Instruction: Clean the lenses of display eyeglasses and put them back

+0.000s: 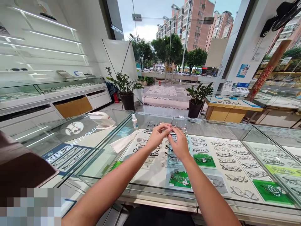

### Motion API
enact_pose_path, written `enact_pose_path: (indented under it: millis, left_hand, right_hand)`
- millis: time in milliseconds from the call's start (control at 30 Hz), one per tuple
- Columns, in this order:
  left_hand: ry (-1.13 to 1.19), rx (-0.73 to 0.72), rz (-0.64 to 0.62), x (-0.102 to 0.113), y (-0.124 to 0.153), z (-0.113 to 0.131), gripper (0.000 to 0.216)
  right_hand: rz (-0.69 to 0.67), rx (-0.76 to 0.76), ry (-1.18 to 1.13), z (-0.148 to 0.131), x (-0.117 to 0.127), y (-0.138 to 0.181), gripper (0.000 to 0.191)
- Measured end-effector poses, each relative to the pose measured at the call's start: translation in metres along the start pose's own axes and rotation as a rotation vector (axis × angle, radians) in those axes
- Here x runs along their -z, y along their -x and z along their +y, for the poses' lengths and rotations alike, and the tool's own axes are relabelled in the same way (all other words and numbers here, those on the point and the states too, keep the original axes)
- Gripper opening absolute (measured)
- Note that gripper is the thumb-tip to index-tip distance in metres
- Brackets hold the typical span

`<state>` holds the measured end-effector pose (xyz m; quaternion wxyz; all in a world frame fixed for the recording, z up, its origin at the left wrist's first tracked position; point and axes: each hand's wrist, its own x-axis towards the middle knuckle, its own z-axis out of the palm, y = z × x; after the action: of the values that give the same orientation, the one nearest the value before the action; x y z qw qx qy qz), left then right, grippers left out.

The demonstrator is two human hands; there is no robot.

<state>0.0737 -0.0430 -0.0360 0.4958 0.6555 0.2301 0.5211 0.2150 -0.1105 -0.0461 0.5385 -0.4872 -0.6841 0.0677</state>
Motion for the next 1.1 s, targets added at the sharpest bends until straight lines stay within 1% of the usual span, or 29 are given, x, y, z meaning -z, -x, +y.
enact_pose_path:
  millis: [100,167,200,267,333,367,433,500,533,600,700,767,867,1000,1100]
  left_hand:
    - [-0.111,-0.082,-0.006,0.006,-0.003,0.007,0.029]
    - [-0.21,-0.155,0.051,0.016,-0.008,0.011,0.025]
    - [-0.265,-0.194,0.114,0.024,-0.011,0.014,0.023]
    - [-0.403,-0.267,0.307,0.044,-0.018,0.017,0.019]
    - [-0.606,-0.324,0.557,0.068,-0.024,0.016,0.019]
    - [-0.704,-0.33,0.673,0.08,-0.028,0.015,0.027]
    - [-0.85,-0.284,0.869,0.103,-0.034,0.007,0.05]
    - [-0.926,-0.214,0.965,0.123,-0.039,-0.006,0.07]
    - [-0.937,-0.173,0.988,0.132,-0.041,-0.013,0.078]
    - [-0.935,-0.091,0.977,0.146,-0.045,-0.029,0.09]
    - [-0.89,0.033,0.954,0.16,-0.048,-0.05,0.096]
    - [-0.835,0.121,0.924,0.166,-0.05,-0.06,0.096]
    - [-0.772,0.208,0.895,0.172,-0.051,-0.068,0.092]
    - [-0.749,0.235,0.848,0.179,-0.051,-0.075,0.081]
    - [-0.742,0.263,0.823,0.182,-0.051,-0.08,0.069]
  right_hand:
    - [0.018,0.004,0.001,0.0,0.001,-0.001,0.035]
    - [0.022,0.01,-0.002,0.001,0.002,-0.001,0.035]
    - [0.023,0.009,-0.005,0.002,0.002,-0.002,0.035]
    - [0.022,-0.006,-0.007,0.003,0.003,-0.002,0.035]
    - [0.022,-0.024,-0.004,0.005,0.004,-0.002,0.036]
    - [0.025,-0.029,-0.002,0.005,0.004,-0.002,0.036]
    - [0.035,-0.031,0.001,0.007,0.005,-0.003,0.036]
    - [0.046,-0.027,0.0,0.007,0.005,-0.004,0.035]
    - [0.049,-0.025,-0.001,0.008,0.006,-0.004,0.034]
    - [0.051,-0.021,-0.002,0.009,0.006,-0.004,0.033]
    - [0.057,-0.024,0.005,0.009,0.006,-0.005,0.033]
    - [0.055,-0.028,0.01,0.01,0.006,-0.005,0.034]
    - [0.05,-0.03,0.014,0.01,0.007,-0.005,0.035]
    - [0.052,-0.024,0.022,0.009,0.007,-0.005,0.035]
    - [0.048,-0.027,0.027,0.009,0.007,-0.005,0.034]
